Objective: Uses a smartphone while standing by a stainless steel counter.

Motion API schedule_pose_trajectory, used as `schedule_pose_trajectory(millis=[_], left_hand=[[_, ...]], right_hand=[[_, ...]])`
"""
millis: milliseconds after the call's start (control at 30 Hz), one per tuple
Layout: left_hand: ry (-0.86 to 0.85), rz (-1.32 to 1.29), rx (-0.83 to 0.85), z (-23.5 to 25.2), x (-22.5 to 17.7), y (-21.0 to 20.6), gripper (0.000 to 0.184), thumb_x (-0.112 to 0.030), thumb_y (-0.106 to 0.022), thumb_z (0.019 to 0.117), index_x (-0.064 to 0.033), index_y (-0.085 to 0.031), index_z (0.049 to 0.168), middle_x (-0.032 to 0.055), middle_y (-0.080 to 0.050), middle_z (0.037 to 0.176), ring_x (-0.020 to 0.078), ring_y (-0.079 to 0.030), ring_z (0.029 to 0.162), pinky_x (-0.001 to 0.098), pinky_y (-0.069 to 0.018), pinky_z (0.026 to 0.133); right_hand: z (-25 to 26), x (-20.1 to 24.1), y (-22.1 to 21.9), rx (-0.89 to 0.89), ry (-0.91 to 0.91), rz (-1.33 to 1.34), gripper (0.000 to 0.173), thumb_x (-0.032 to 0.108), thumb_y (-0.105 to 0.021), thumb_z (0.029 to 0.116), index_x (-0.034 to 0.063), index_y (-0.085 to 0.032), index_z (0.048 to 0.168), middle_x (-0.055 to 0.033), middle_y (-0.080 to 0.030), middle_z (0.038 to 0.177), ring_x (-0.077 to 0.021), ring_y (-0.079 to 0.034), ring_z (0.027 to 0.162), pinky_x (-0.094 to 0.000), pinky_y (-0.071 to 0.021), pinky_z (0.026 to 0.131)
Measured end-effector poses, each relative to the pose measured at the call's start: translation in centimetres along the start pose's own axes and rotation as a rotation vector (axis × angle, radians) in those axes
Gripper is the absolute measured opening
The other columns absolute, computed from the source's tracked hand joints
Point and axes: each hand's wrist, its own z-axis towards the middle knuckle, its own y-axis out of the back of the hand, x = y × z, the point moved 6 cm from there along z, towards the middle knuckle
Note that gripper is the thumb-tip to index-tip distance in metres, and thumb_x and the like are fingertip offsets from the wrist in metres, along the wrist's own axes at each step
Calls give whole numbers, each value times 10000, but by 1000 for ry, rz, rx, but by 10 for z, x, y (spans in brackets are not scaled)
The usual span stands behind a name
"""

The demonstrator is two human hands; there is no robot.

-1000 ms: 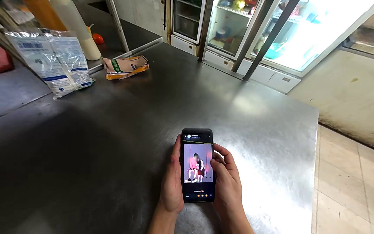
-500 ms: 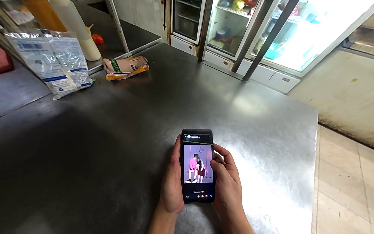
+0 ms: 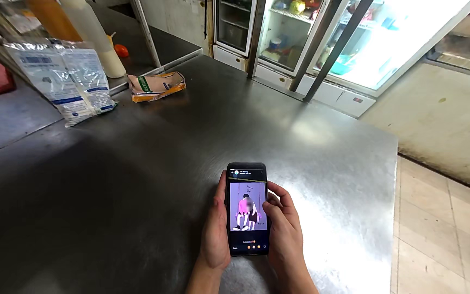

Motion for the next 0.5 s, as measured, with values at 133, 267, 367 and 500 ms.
schedule_pose_trajectory(millis=[133,267,367,500], left_hand=[[-1,-1,6,0,1,1,958,-788,-399,903,-230,-149,1641,77,-461,1546,216,-494,1382,420,-457,1110],[-3,-1,5,0,1,1,968,-800,-398,895,-232,-155,1640,77,-467,1541,222,-495,1381,426,-457,1110],[-4,-2,11,1,1,1,978,-802,-410,889,-232,-151,1641,81,-459,1547,223,-489,1386,427,-454,1113],[-15,26,9,1,0,1,966,-802,-383,898,-224,-161,1641,54,-393,1596,194,-415,1441,407,-403,1153]], right_hand=[[-1,0,0,2,-3,-5,410,51,-476,914,55,-582,1310,-141,-700,1007,-197,-710,852,-340,-607,739],[-1,1,0,2,2,-5,403,48,-480,917,54,-585,1307,-143,-700,998,-200,-709,841,-341,-608,737],[-1,1,0,7,-1,8,398,52,-465,923,51,-583,1303,-148,-698,1007,-205,-711,848,-347,-609,740],[-1,0,0,0,-4,-7,401,60,-477,924,61,-586,1311,-136,-695,999,-186,-697,829,-321,-590,708]])
